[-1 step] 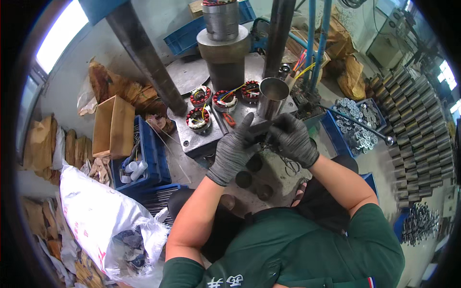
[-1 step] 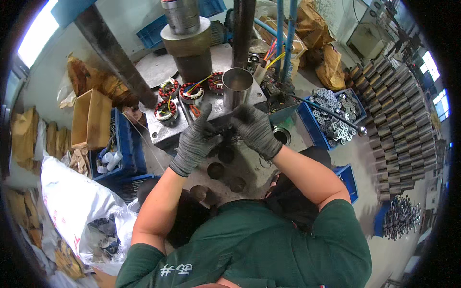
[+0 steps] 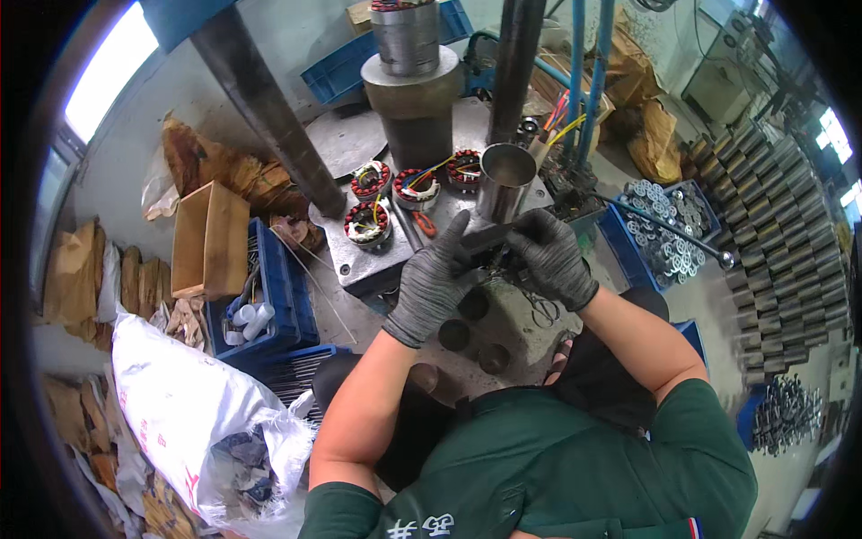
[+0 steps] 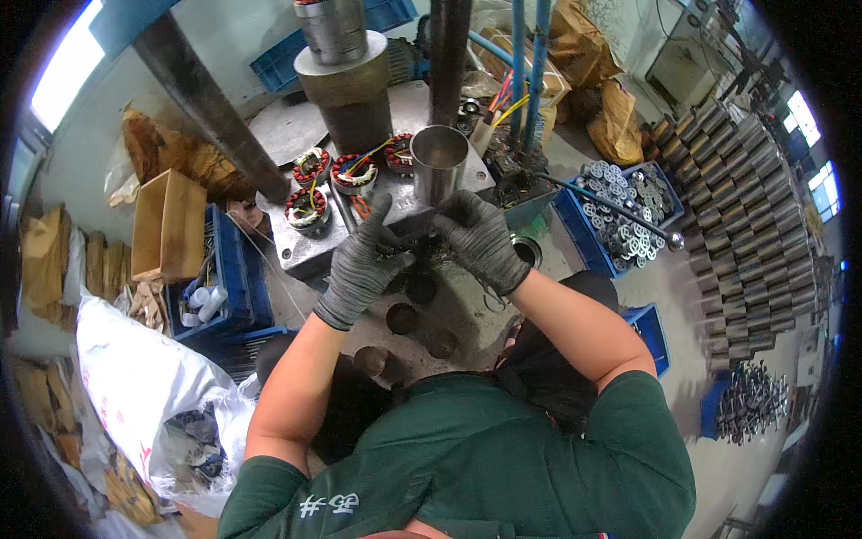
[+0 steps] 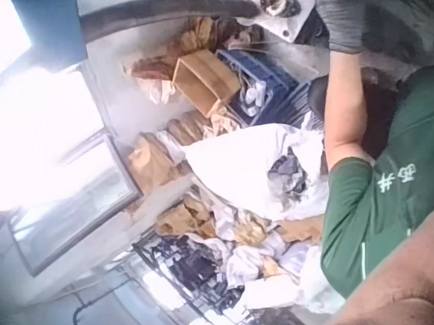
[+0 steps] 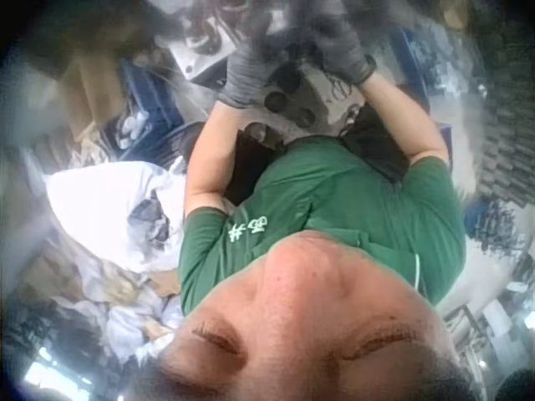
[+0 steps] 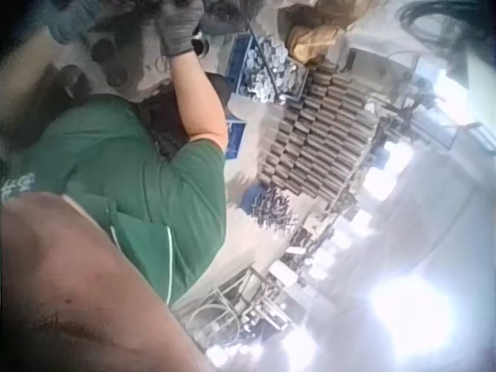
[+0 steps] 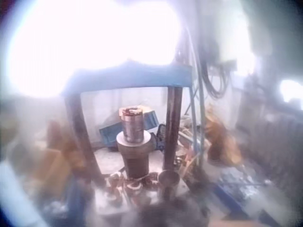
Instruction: The person wipes metal components with a cloth, places motor stators and metal cylinders onto a hydraulic press machine, and operates the press to push the stators into the cylinders.
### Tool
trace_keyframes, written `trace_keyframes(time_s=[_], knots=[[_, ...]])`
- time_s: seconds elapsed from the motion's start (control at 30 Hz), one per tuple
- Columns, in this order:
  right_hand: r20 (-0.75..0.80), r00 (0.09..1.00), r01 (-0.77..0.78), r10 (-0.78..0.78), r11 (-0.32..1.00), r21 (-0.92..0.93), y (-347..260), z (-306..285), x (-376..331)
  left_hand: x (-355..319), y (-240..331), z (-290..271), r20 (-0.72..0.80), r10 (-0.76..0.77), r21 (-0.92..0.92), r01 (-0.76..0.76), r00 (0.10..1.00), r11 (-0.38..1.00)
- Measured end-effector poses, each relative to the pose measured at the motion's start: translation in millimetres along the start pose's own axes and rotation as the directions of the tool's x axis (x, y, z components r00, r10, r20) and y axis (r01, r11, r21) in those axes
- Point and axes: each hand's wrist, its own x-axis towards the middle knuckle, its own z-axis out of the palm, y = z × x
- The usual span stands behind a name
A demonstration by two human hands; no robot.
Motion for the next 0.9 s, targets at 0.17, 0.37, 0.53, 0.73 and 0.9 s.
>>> trace_keyframes(time_s=[0.17,0.37,0.53,0.73,0.9], knots=[[0.405,0.887,0.421,-0.223,0.753,-0.506,34,-59,-3,11,-7,16,0.016,-0.134,-0.162,0.135,0.991,0.978],[0.198,0.968,0.246,-0.154,0.738,-0.628,-22,-135,-55,23,-13,30,-0.197,0.126,0.132,-0.102,0.972,0.986],[0.097,0.836,0.372,-0.54,0.429,-0.823,-98,-216,-105,21,-13,46,-0.136,0.131,0.205,-0.102,0.982,0.973],[0.004,0.898,0.206,-0.439,0.414,-0.886,-100,-280,-114,43,-18,58,-0.007,0.278,0.171,-0.273,0.961,0.947],[0.015,0.806,0.396,-0.591,0.522,-0.756,-91,-234,-125,22,3,74,-0.061,0.174,0.005,-0.174,0.983,0.985]])
